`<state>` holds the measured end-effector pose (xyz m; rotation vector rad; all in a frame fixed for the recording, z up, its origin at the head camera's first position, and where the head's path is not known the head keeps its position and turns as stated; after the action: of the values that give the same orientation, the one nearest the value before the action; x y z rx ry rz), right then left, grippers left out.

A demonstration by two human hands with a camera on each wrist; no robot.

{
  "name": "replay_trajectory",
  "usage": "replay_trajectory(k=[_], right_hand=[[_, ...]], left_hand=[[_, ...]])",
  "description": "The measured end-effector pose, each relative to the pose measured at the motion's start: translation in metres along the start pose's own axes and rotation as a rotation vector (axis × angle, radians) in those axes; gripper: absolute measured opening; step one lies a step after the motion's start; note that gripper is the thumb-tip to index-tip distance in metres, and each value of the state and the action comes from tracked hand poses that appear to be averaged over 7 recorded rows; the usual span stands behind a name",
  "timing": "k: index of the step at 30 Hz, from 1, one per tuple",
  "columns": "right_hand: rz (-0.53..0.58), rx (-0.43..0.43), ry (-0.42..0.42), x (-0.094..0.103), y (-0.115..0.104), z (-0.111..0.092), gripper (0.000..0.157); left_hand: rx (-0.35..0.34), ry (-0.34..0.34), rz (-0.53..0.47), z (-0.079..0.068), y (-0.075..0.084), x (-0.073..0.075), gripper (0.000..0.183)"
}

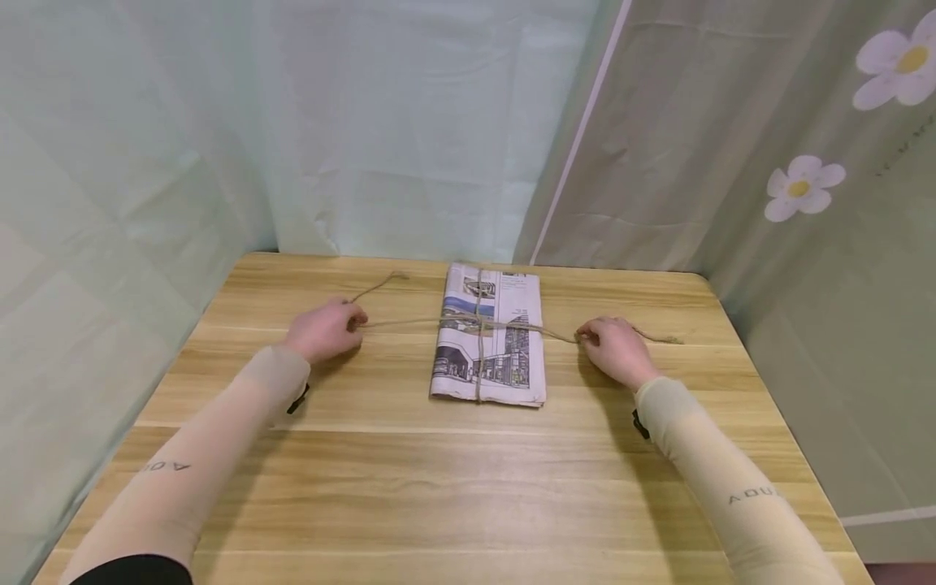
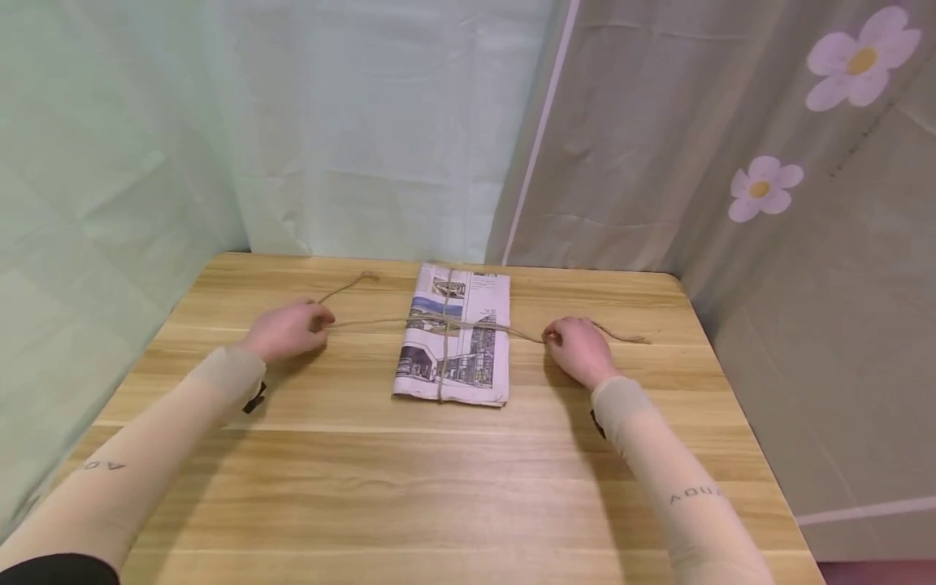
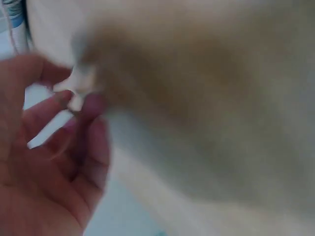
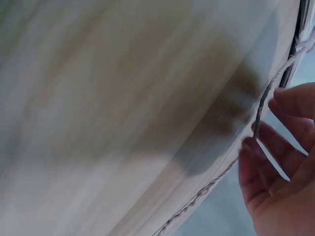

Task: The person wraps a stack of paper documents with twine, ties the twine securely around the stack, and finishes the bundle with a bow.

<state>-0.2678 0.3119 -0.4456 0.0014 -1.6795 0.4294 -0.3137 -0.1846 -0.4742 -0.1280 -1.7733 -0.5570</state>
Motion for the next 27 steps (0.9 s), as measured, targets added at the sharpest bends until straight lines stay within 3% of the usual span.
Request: replay_trajectory(k=[3,7,11,14,18,27], right_hand=[[-0.011,0.000,0.031,0.000,-0.008,0.001,0.025],[-0.008,0.028,0.053,-0.003,-0.025,0.015,0.026],[-0.010,0.055,-0.011,-0.013,-0.046,0.032,0.039],[-0.040,0.061,-0.111,-0.022,-0.058,0.042,0.053],[-0.083,0.070,-0.195,-0.032,-0.068,0.045,0.058],[-0.119,0.127,-0.178,-0.033,-0.081,0.035,0.052]], left_hand=[[0.022,-0.045,-0.016,0.002,0.016,0.005,0.053],[-0.036,-0.012,-0.115,0.014,0.057,0.008,0.050],[-0.092,-0.001,-0.189,0.034,0.100,0.000,0.050],[-0.074,-0.028,-0.177,0.044,0.119,-0.009,0.058],[-0.050,-0.063,-0.120,0.046,0.126,-0.018,0.060],[-0.079,-0.084,-0.059,0.025,0.124,-0.020,0.060]])
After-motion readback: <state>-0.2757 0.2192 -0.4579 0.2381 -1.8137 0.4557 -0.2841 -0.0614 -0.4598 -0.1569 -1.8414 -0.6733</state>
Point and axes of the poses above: each hand's wrist, its own z-axis towards the middle knuckle, its own x-axis out of the back of the hand, y = z × x, the point moved 2 cm from there along z, towards the middle knuckle, and after that the axes turned 11 degrees about -y, right-handed, at the moved point
